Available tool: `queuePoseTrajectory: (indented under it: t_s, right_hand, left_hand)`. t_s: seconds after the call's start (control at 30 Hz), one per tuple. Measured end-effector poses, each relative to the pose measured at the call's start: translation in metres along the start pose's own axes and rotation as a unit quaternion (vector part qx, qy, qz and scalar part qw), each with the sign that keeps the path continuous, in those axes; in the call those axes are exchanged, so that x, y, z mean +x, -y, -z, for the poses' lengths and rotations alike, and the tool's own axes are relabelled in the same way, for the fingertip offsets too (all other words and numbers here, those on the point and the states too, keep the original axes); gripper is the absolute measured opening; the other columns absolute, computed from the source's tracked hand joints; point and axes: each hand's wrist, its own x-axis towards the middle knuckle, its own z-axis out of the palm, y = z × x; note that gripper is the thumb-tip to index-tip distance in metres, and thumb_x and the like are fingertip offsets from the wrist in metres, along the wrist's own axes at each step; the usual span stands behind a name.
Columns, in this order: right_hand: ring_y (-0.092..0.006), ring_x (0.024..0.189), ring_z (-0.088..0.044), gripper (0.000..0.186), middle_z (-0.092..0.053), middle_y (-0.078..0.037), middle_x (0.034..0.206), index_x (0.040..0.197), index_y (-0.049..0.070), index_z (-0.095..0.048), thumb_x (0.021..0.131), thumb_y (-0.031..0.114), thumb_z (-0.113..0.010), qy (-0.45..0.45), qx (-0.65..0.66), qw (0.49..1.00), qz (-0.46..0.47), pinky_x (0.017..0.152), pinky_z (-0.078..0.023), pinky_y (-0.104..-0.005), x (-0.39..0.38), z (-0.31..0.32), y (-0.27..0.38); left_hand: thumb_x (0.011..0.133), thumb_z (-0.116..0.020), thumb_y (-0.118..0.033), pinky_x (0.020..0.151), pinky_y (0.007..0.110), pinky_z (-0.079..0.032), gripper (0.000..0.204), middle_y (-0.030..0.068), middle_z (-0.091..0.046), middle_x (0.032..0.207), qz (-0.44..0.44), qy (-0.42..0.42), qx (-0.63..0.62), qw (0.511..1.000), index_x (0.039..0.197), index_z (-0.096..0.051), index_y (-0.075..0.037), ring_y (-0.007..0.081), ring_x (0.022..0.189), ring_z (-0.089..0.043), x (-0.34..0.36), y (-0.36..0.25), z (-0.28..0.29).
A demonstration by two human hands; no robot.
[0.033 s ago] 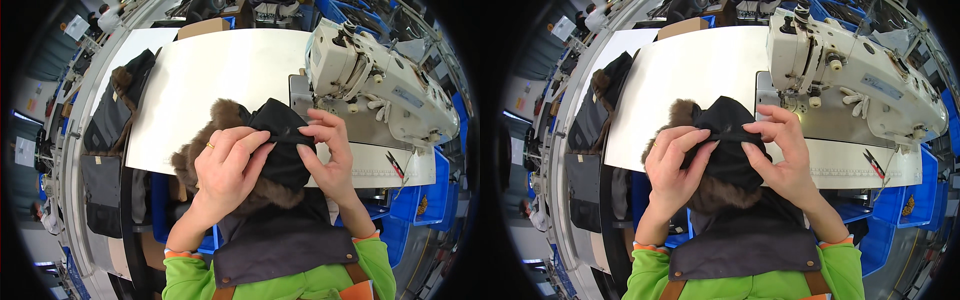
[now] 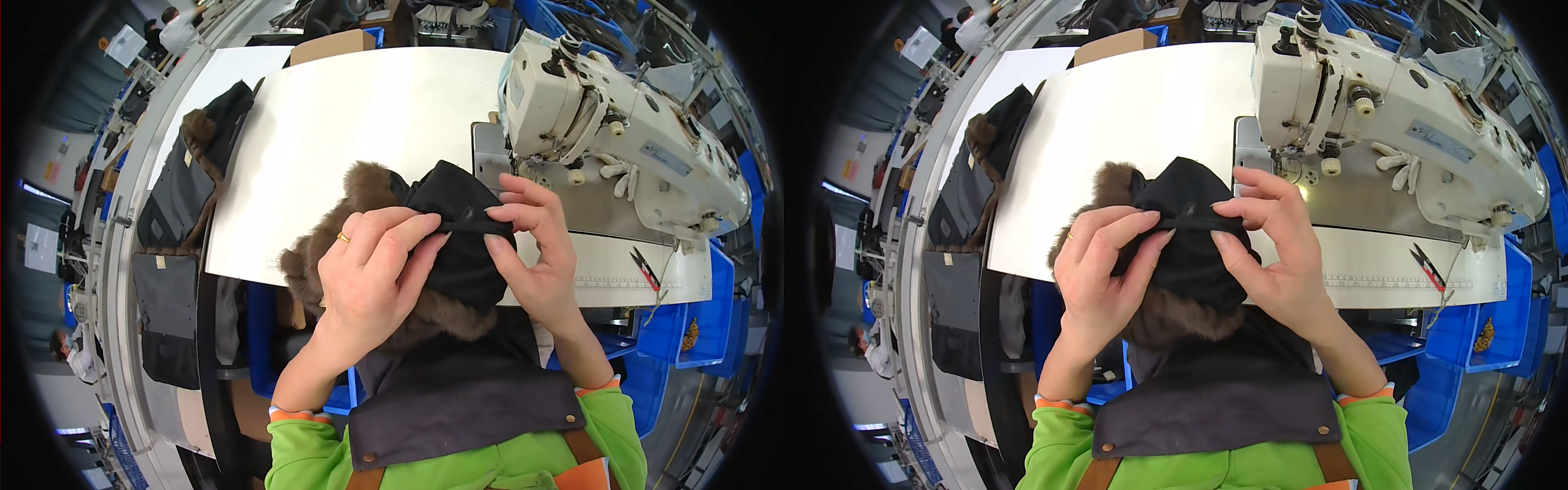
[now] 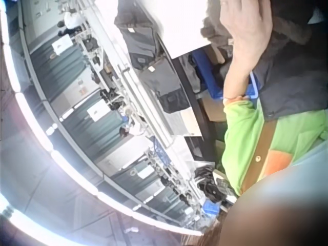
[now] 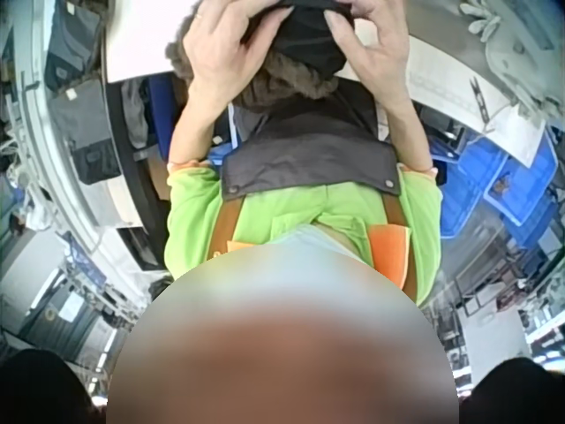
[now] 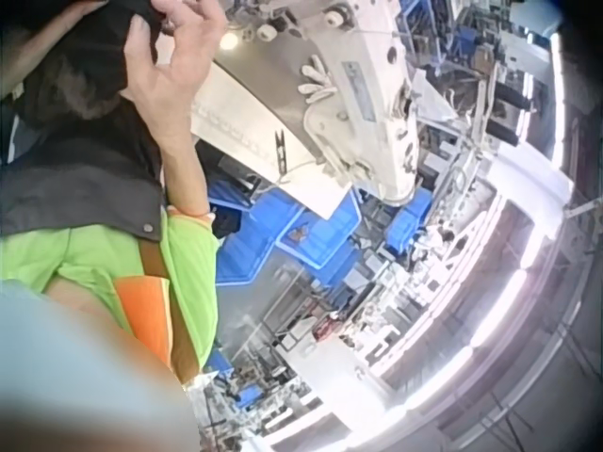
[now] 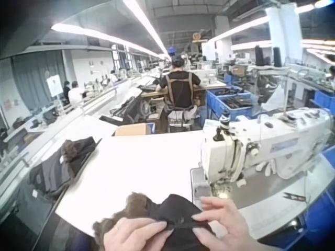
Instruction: Sewing a fur hat using an industrial sewing machine.
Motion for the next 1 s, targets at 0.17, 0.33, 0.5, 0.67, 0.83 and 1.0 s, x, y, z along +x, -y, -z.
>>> queuePoseTrajectory:
  t_s: [0.17, 0.33, 0.5, 0.67, 0.83, 1.0]
  right_hand:
    - [-0.0198, 0.104, -0.062, 0.017, -0.06, -0.017, 0.124, 0.11, 0.001, -0.057, 0.093, 0.003, -0.06, 0.013, 0.121, 0.991, -0.051, 0.087, -0.05, -0.0293, -0.013, -0.005, -0.02]
    - [-0.0229, 0.111, -0.062, 0.014, -0.062, -0.022, 0.122, 0.111, 0.001, -0.048, 0.097, -0.001, -0.051, -0.018, 0.206, 0.978, 0.02, 0.092, -0.05, -0.0323, -0.011, -0.002, -0.023]
    - [-0.0303, 0.099, -0.066, 0.017, -0.067, -0.019, 0.113, 0.106, 0.005, -0.05, 0.092, -0.002, -0.057, 0.038, -0.005, 0.983, 0.178, 0.086, -0.053, -0.0343, -0.005, 0.026, -0.019]
    - [-0.0305, 0.091, -0.065, 0.031, -0.069, -0.012, 0.108, 0.102, 0.006, -0.055, 0.077, -0.008, -0.064, 0.026, -0.166, 0.971, 0.17, 0.079, -0.054, -0.037, -0.007, 0.055, -0.03]
    - [-0.0278, 0.085, -0.062, 0.039, -0.067, -0.008, 0.099, 0.105, 0.006, -0.064, 0.068, -0.005, -0.071, 0.003, -0.15, 0.98, 0.13, 0.072, -0.051, -0.0368, -0.002, 0.045, -0.011]
    - [-0.0233, 0.079, -0.058, 0.041, -0.066, -0.003, 0.095, 0.103, 0.009, -0.071, 0.064, -0.002, -0.074, 0.032, -0.23, 0.959, 0.16, 0.066, -0.049, -0.0327, 0.0, 0.047, -0.013]
  left_hand:
    - [0.07, -0.081, -0.003, 0.057, 0.028, -0.049, 0.051, 0.0095, -0.066, 0.102, 0.204, 0.043, -0.034, 0.977, 0.116, -0.062, -0.003, 0.0222, 0.073, -0.061, 0.015, -0.017, 0.012]
    - [0.075, -0.079, -0.009, 0.053, 0.022, -0.042, 0.045, 0.005, -0.069, 0.096, 0.135, 0.23, -0.039, 0.963, 0.118, -0.065, -0.008, 0.009, 0.058, -0.05, 0.04, 0.016, 0.032]
    - [0.072, -0.077, -0.006, 0.058, 0.032, -0.048, 0.029, 0.0068, -0.062, 0.081, -0.005, 0.376, -0.078, 0.923, 0.1, -0.068, -0.006, 0.022, 0.064, -0.06, 0.077, 0.024, 0.023]
    - [0.069, -0.075, -0.001, 0.062, 0.031, -0.049, 0.018, 0.0063, -0.062, 0.083, -0.125, 0.292, -0.083, 0.945, 0.079, -0.061, -0.006, 0.0225, 0.068, -0.062, 0.065, 0.032, -0.006]
    - [0.069, -0.071, 0.003, 0.062, 0.03, -0.049, 0.024, 0.0059, -0.061, 0.086, 0.029, 0.23, -0.232, 0.945, 0.074, -0.051, -0.007, 0.022, 0.074, -0.061, 0.041, 0.033, -0.011]
    - [0.069, -0.069, 0.008, 0.061, 0.028, -0.048, 0.024, 0.0058, -0.058, 0.082, 0.005, 0.219, -0.232, 0.948, 0.083, -0.056, -0.008, 0.0208, 0.072, -0.061, 0.038, 0.018, -0.004]
